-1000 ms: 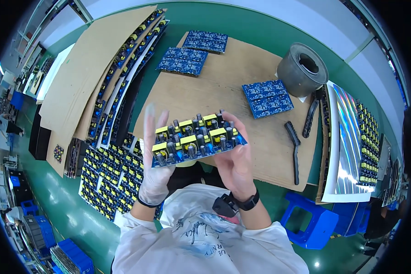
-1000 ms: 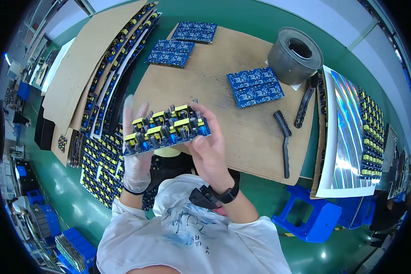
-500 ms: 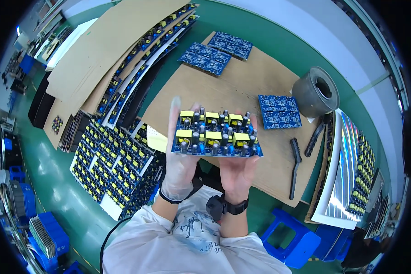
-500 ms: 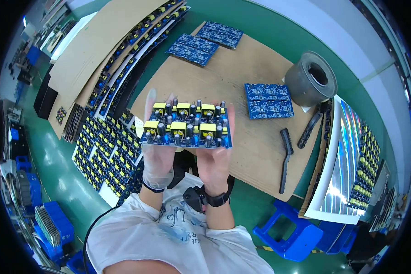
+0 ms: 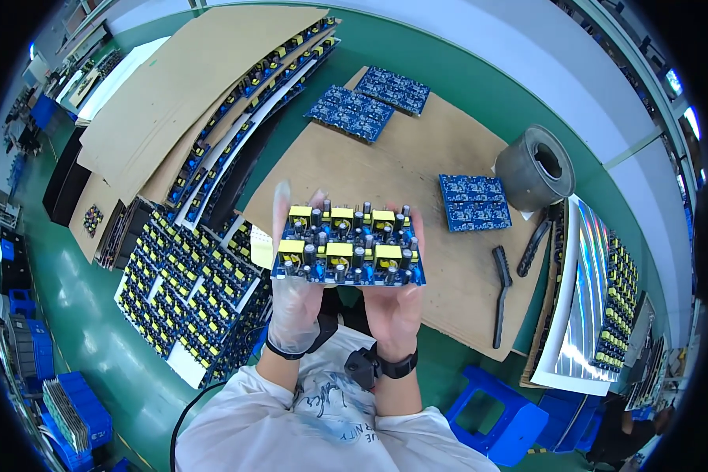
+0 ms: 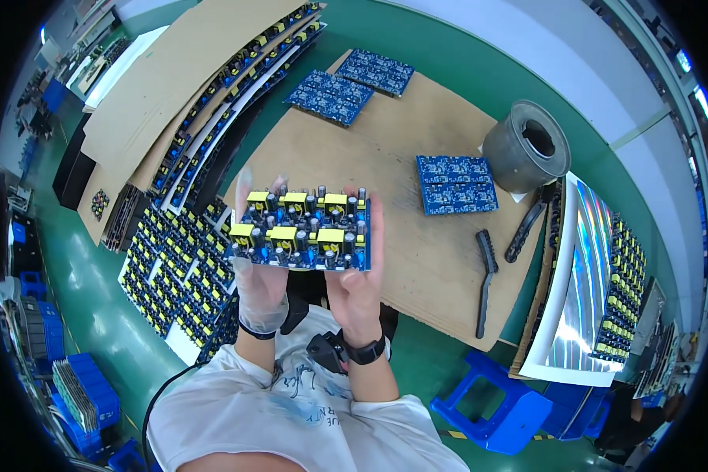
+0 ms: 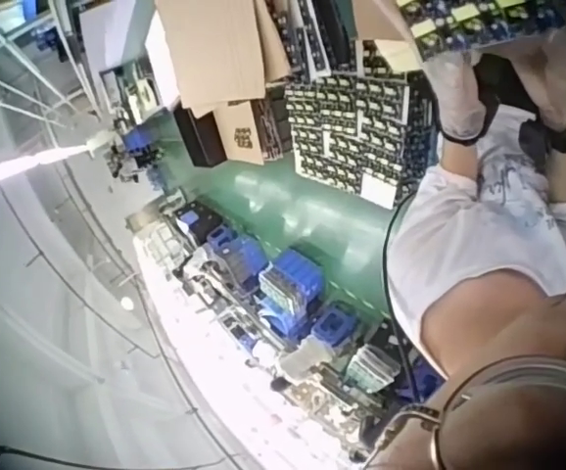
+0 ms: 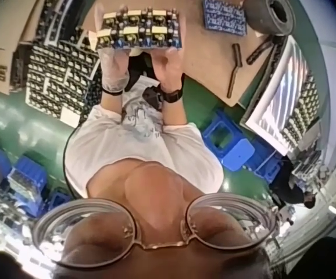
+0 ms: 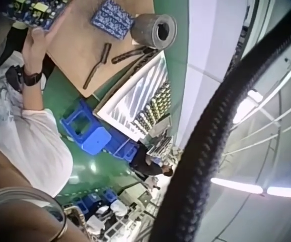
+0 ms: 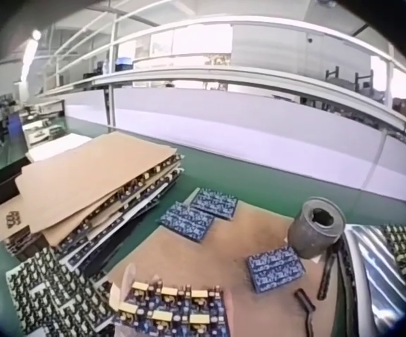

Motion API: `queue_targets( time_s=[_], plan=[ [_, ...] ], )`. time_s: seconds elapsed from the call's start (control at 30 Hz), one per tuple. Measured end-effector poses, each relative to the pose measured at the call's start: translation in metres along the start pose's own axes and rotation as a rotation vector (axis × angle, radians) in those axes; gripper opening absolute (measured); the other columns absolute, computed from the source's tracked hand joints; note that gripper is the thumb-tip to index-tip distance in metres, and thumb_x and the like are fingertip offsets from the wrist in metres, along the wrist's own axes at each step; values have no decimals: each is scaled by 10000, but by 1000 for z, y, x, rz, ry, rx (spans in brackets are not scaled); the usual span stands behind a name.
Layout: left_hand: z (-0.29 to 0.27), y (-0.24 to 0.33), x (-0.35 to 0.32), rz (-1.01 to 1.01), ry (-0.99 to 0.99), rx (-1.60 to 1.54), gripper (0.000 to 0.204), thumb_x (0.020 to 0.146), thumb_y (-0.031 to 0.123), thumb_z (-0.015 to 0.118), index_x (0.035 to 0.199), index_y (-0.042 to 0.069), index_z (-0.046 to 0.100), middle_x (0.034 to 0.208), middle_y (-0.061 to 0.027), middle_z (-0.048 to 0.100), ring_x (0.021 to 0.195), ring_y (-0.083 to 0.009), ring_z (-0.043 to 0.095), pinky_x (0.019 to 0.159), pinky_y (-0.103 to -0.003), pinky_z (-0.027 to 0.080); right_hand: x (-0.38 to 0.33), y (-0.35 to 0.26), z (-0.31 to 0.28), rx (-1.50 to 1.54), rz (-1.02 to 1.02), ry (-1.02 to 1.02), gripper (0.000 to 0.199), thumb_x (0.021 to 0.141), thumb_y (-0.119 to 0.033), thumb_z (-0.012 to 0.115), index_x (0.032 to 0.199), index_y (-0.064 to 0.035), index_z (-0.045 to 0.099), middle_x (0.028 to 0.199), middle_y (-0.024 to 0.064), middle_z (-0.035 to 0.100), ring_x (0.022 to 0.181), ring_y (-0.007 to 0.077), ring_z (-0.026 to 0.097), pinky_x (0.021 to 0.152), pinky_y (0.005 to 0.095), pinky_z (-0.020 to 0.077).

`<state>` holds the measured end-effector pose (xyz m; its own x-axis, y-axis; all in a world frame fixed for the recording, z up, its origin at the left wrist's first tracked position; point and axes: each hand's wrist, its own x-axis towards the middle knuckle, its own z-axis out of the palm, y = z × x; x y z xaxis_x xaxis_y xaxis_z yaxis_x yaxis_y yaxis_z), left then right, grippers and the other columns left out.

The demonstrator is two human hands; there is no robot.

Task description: Inspecting and sorting electronic circuit boards at a factory workstation.

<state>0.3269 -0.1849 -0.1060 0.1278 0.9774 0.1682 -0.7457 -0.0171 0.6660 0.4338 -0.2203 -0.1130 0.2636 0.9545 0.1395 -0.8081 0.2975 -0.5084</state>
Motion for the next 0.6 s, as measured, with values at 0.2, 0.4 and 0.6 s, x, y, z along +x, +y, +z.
queue_targets(
  time_s=[0.2, 0.4, 0.6],
  plan=[
    [-4, -2, -1, -11, -14, -18, 1073, 732, 285, 791, 1489, 104, 52, 1400, -149, 386, 1279, -241, 409, 1055, -378, 357, -1, 2, 5, -17, 12, 51, 1024, 706, -369, 780, 1472, -119, 147, 1474, 59, 278, 1350, 261, 302, 1061, 445, 338],
    [-5, -3, 0, -40, -28, 12, 1060, 758, 241, 773, 1491, 97, 21, 1410, -150, 373, 1290, -240, 398, 1052, -378, 352, -3, 2, -1, -143, 15, 81, 940, 772, -553, 665, 1464, -140, 180, 1455, 56, 313, 1328, 247, 332, 1035, 460, 349],
    [-6, -4, 0, -33, -50, 23, 1112, 727, 284, 796, 1491, 95, 11, 1415, -143, 363, 1277, -250, 415, 1046, -378, 359, -3, 2, -4, -157, 39, 120, 951, 766, -578, 657, 1465, -149, 176, 1454, 53, 314, 1323, 241, 336, 1028, 461, 351]
  ],
)
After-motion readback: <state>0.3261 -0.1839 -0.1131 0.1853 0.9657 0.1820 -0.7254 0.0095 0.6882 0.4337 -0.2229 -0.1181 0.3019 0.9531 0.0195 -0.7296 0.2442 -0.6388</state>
